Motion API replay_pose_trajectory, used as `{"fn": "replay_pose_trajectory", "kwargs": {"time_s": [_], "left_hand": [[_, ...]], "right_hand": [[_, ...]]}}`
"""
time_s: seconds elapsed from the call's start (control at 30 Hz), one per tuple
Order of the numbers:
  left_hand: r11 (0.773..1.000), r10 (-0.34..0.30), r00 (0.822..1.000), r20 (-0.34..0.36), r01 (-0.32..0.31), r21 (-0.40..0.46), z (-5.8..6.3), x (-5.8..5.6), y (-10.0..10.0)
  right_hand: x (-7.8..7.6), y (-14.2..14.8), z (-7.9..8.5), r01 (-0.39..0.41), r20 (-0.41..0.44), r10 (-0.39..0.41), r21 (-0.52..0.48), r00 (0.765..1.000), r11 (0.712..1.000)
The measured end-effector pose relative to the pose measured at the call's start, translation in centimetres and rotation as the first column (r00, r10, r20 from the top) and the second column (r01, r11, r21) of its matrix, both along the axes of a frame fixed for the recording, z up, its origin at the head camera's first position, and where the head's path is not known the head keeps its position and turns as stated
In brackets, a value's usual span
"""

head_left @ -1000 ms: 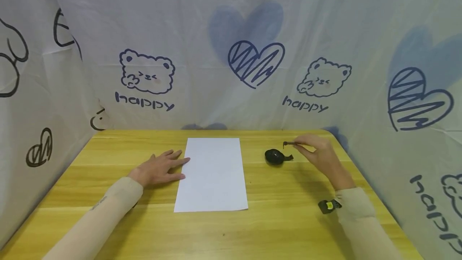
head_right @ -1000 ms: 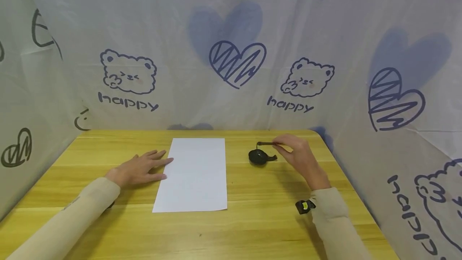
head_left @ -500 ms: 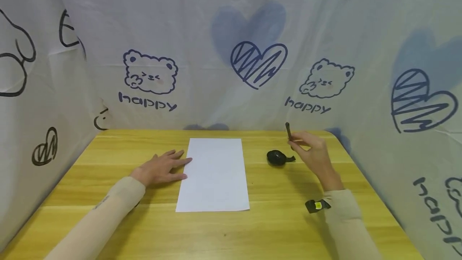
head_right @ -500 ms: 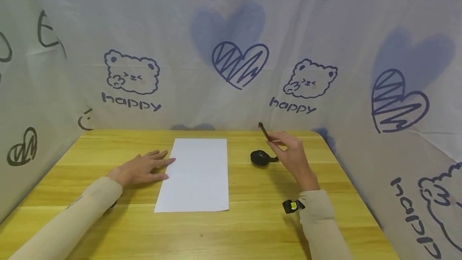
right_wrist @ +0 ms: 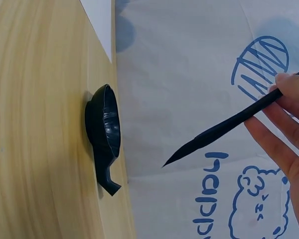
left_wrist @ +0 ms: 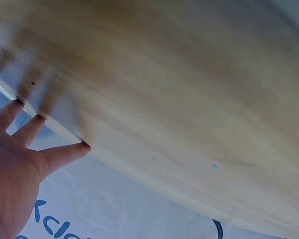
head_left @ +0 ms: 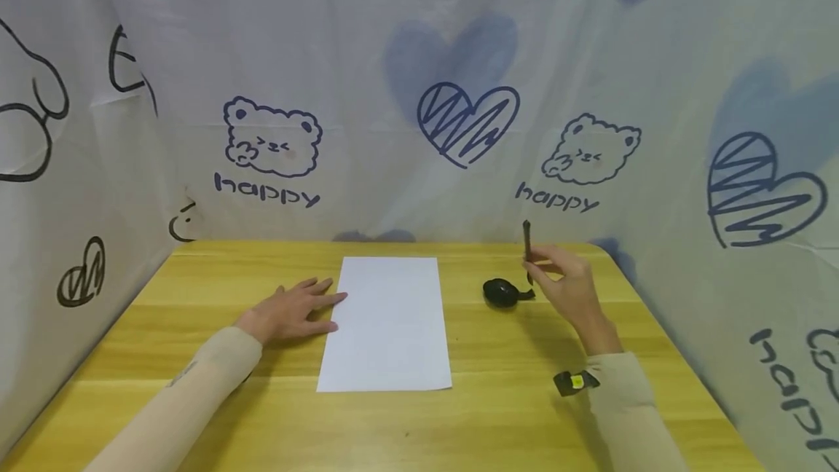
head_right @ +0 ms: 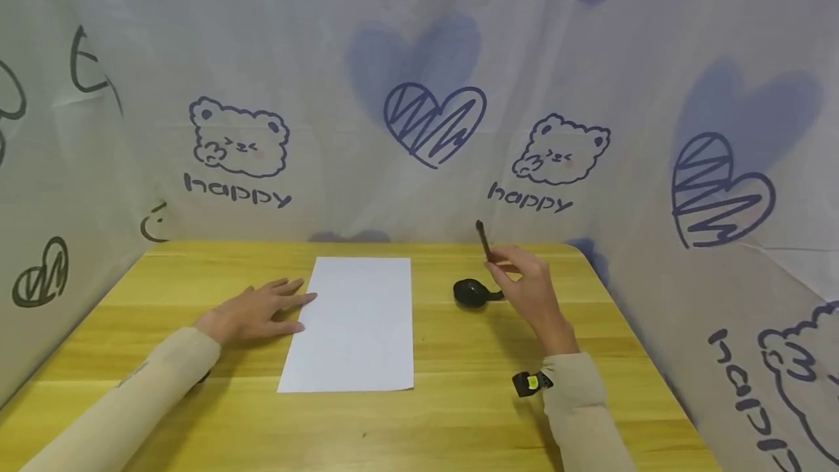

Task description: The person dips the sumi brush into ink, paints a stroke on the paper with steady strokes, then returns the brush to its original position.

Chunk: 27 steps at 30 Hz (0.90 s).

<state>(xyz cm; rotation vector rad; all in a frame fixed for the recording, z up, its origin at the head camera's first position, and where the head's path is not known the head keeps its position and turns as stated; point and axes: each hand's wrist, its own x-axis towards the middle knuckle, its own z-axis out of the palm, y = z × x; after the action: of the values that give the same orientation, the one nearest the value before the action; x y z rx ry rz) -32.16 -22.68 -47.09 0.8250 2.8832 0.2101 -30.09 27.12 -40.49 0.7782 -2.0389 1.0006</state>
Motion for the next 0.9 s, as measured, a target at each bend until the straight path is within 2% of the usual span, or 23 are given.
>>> {"fn": "replay_pose_trajectory", "kwargs": {"time_s": [0.13,0.23,0.63,0.9], "left_hand": [[1.0,0.0,1.0,0.002,0.0,0.004,-0.43,0.41,-0.23],[1.0,-0.004,1.0,-0.005,0.004,-0.001,-0.19,0.39,-0.12],[1.0,-0.004,1.0,-0.001,0.004,-0.016,0.22,-0.08,0.2],[1.0,0.002,1.0,0.001,-0.002,-0.021,0.07,-0.04,-0.05]], "right_hand": [[0.32,-0.04,-0.41,0.036,0.014,-0.035,-0.014,0.999,0.999],[0.31,-0.11,-0.33,0.069,0.014,-0.069,-0.021,0.998,0.997],[-0.14,-0.3,-0.29,0.083,-0.006,-0.084,-0.053,0.996,0.995],[-0.11,-0.8,-0.09,0.122,0.061,-0.116,-0.116,0.991,0.986]]}}
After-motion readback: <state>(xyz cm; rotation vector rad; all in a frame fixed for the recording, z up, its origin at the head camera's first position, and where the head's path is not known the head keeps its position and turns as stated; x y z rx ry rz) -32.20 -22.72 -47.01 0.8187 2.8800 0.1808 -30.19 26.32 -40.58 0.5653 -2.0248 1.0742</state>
